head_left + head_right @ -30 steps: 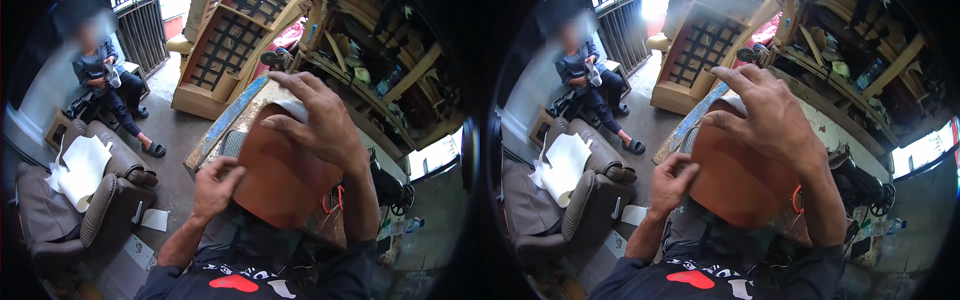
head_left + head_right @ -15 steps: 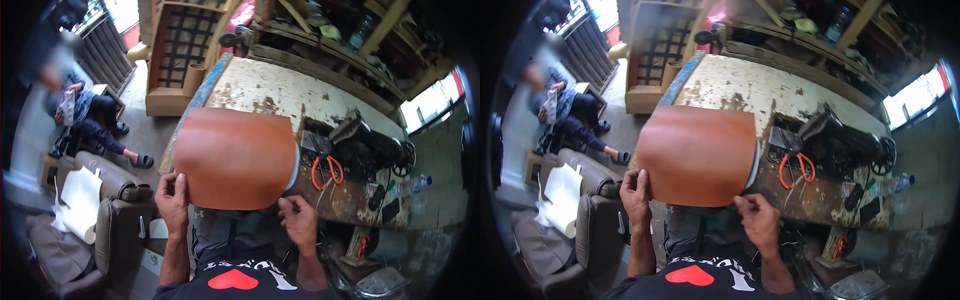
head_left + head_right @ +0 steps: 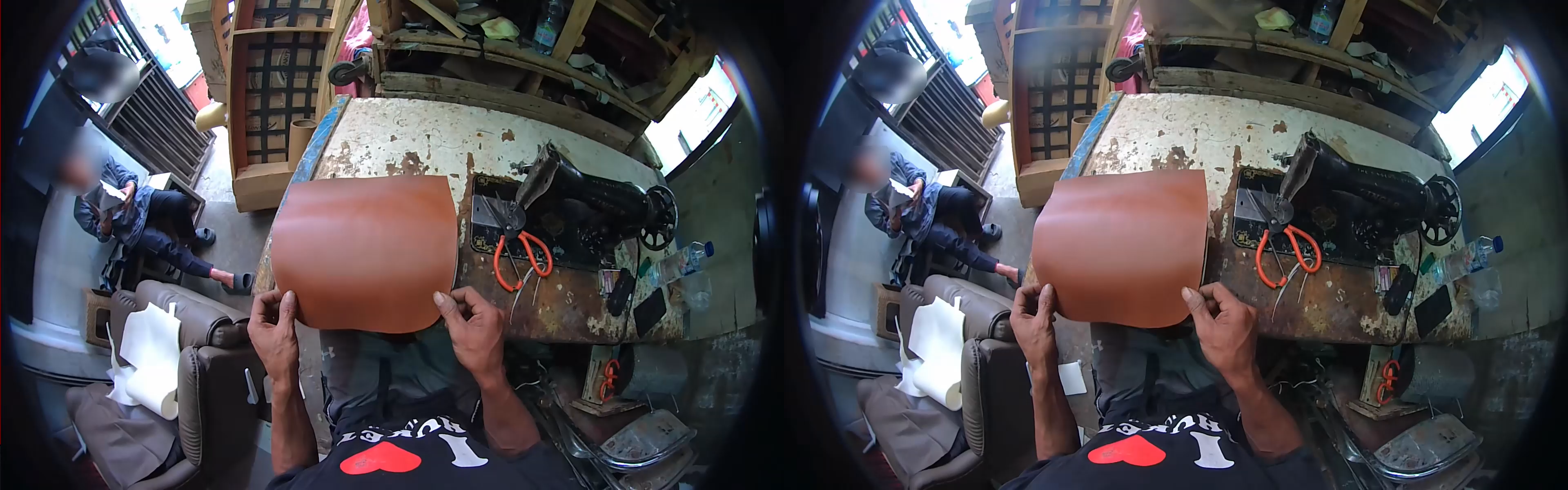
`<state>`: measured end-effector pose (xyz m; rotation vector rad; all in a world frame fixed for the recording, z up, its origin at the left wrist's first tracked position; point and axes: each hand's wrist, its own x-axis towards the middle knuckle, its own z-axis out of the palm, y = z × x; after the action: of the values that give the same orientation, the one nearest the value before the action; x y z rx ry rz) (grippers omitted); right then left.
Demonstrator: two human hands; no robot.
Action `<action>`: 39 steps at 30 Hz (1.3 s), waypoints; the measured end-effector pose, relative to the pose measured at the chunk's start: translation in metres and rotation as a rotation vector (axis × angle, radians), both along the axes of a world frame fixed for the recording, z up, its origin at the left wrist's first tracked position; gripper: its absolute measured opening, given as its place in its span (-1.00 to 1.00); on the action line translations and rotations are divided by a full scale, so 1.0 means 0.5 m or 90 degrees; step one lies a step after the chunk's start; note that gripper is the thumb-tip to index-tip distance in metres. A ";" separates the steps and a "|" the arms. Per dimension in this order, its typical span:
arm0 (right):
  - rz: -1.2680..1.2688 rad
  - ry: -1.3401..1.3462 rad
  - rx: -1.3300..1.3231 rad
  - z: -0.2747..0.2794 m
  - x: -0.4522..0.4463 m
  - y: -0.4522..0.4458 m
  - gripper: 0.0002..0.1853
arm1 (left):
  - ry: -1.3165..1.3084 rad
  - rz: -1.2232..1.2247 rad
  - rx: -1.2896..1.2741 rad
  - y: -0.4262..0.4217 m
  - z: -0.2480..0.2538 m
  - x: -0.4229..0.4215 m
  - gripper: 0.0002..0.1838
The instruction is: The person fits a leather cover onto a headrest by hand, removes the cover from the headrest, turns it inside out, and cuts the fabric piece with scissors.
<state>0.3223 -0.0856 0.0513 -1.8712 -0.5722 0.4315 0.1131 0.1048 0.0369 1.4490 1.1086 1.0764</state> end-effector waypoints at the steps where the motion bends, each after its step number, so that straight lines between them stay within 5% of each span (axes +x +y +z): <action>1: -0.005 0.014 0.003 -0.005 0.000 -0.001 -0.68 | -0.017 -0.002 0.003 -0.002 -0.003 -0.001 -0.82; 5: -0.014 -0.019 0.020 -0.016 -0.006 -0.009 -0.65 | 0.077 0.037 0.069 0.003 -0.021 -0.017 -0.76; 8: -0.097 -0.006 0.133 -0.046 -0.008 -0.003 -0.38 | -0.023 0.061 0.099 0.011 -0.031 -0.009 -0.66; 13: -0.021 -0.038 0.173 -0.054 -0.024 0.027 -0.42 | -0.123 -0.107 -0.069 0.009 -0.044 -0.007 -0.60; 20: -0.034 -0.020 0.208 -0.078 -0.014 0.039 -0.38 | -0.156 -0.156 -0.029 0.005 -0.070 -0.003 -0.45; 22: -0.006 -0.335 0.106 -0.062 -0.017 0.040 -0.23 | -0.209 -0.185 -0.031 0.009 -0.086 0.002 -0.28; 27: 0.027 -0.205 0.185 -0.096 0.001 0.045 -0.03 | -0.225 -0.204 -0.036 0.010 -0.069 0.009 -0.25; 31: 0.070 -0.089 0.241 0.014 0.028 0.064 0.00 | -0.142 -0.141 0.058 0.017 0.027 0.039 -0.37; 32: 0.045 -0.176 0.213 0.046 0.028 0.068 -0.21 | -0.049 -0.116 0.080 0.017 0.068 0.046 -0.35; 33: 0.047 -0.180 0.215 0.064 0.040 0.072 -0.21 | 0.043 -0.089 0.104 0.021 0.098 0.052 -0.33; 35: 0.083 -0.351 0.007 0.090 0.068 0.077 -0.49 | 0.050 -0.095 0.128 0.041 0.113 0.061 -0.35; 36: 0.047 -0.370 0.038 0.102 0.065 0.088 -0.66 | 0.089 -0.104 0.184 0.055 0.107 0.062 -0.38; 39: 0.048 -0.318 0.051 0.114 0.071 0.088 -0.65 | 0.101 -0.097 0.312 0.069 0.116 0.069 -0.48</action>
<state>0.3578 -0.0415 0.1081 -1.8880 -0.9792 -0.0201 0.1474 0.1392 0.0951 1.9992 0.8550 1.1901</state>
